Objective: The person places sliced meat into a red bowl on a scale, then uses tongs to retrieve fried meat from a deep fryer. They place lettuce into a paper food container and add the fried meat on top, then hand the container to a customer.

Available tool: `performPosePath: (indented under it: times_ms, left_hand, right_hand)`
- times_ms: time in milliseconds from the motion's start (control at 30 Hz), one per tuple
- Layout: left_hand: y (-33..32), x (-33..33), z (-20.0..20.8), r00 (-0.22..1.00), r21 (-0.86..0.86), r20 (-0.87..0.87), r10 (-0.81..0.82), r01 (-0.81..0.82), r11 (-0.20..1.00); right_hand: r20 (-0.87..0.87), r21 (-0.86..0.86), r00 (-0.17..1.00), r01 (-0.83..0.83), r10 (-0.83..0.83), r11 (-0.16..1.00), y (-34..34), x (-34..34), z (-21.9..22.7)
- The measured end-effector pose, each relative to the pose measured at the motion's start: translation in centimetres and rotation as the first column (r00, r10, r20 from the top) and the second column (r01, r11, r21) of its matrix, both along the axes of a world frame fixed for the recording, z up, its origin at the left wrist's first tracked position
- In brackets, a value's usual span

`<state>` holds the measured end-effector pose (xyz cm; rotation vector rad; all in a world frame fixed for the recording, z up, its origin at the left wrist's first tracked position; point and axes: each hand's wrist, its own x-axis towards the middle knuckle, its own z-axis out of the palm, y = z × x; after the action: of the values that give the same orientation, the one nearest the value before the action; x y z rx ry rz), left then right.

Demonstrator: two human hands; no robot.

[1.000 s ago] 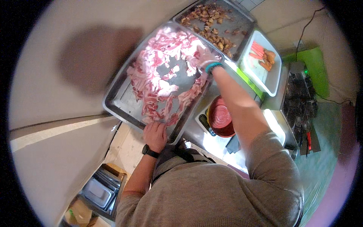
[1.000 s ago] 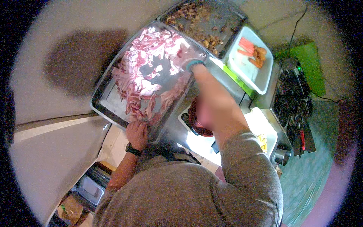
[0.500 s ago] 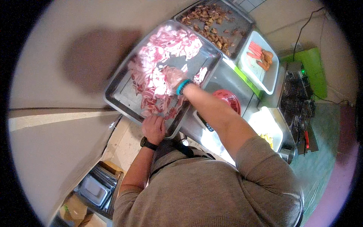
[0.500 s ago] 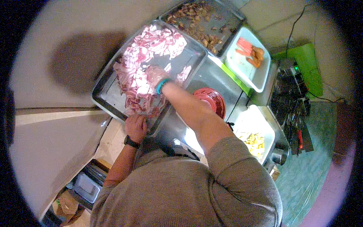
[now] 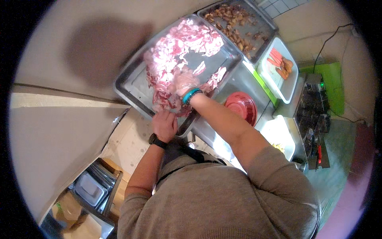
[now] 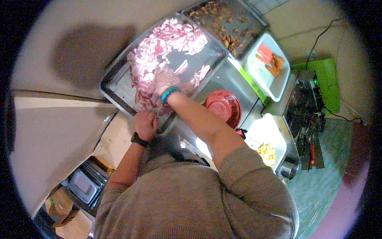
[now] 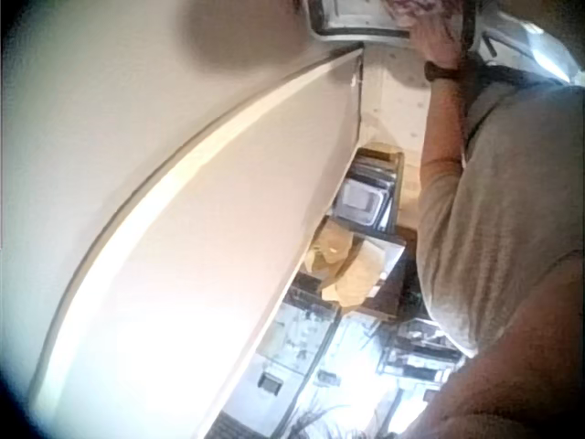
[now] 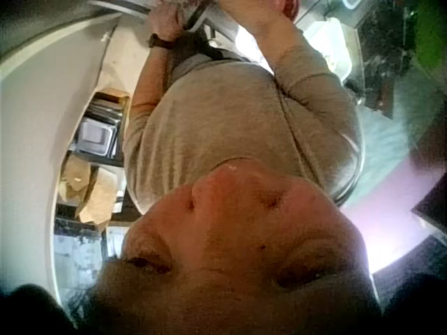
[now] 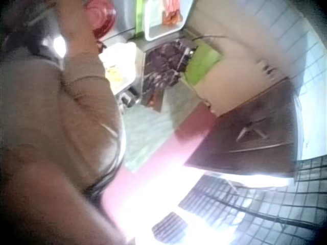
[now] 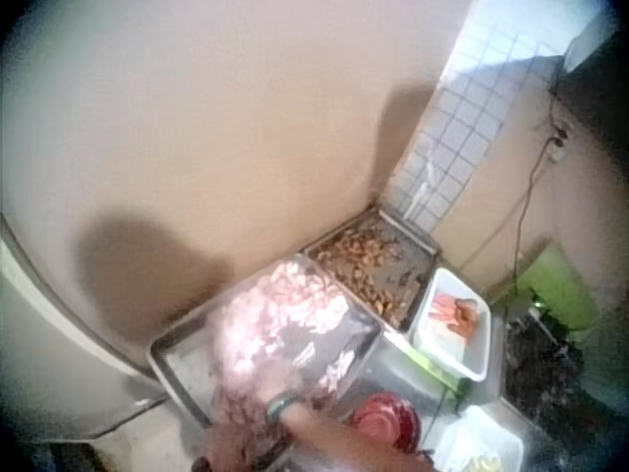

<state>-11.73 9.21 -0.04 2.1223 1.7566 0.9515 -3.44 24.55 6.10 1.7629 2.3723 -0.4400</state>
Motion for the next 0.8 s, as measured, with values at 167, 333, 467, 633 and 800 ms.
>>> performPosePath:
  times_ms: [167, 333, 467, 633, 800]
  left_hand:
    - [0.1, 0.1, 1.0, 1.000, 0.056, -0.009, 0.028, -0.027, 0.998]
    - [0.1, 0.0, 0.5, 1.000, 0.103, 0.007, 0.029, -0.029, 0.994]
    - [0.0, 0.2, 0.4, 0.999, 0.055, -0.012, 0.047, -0.046, 0.997]
    - [0.0, 0.2, 0.0, 0.997, 0.038, -0.063, 0.038, -0.036, 0.999]
    - [-0.1, 0.1, -0.1, 1.000, 0.022, -0.014, 0.024, -0.023, 0.999]
  right_hand:
    - [-0.136, 0.005, 0.975, -0.176, 0.175, 0.984, 4.4, 1.6, -7.3]
    - [-0.488, -0.534, 0.798, 0.047, -0.353, 0.844, 7.5, 3.9, -1.8]
    - [-0.671, -0.741, 0.117, -0.120, -0.732, 0.660, 6.7, 7.7, 3.1]
    - [-0.753, -0.631, -0.082, -0.192, -0.653, 0.752, 3.5, 13.9, 9.5]
    - [-0.656, -0.671, -0.248, -0.239, -0.712, 0.702, -1.6, 20.9, 11.3]
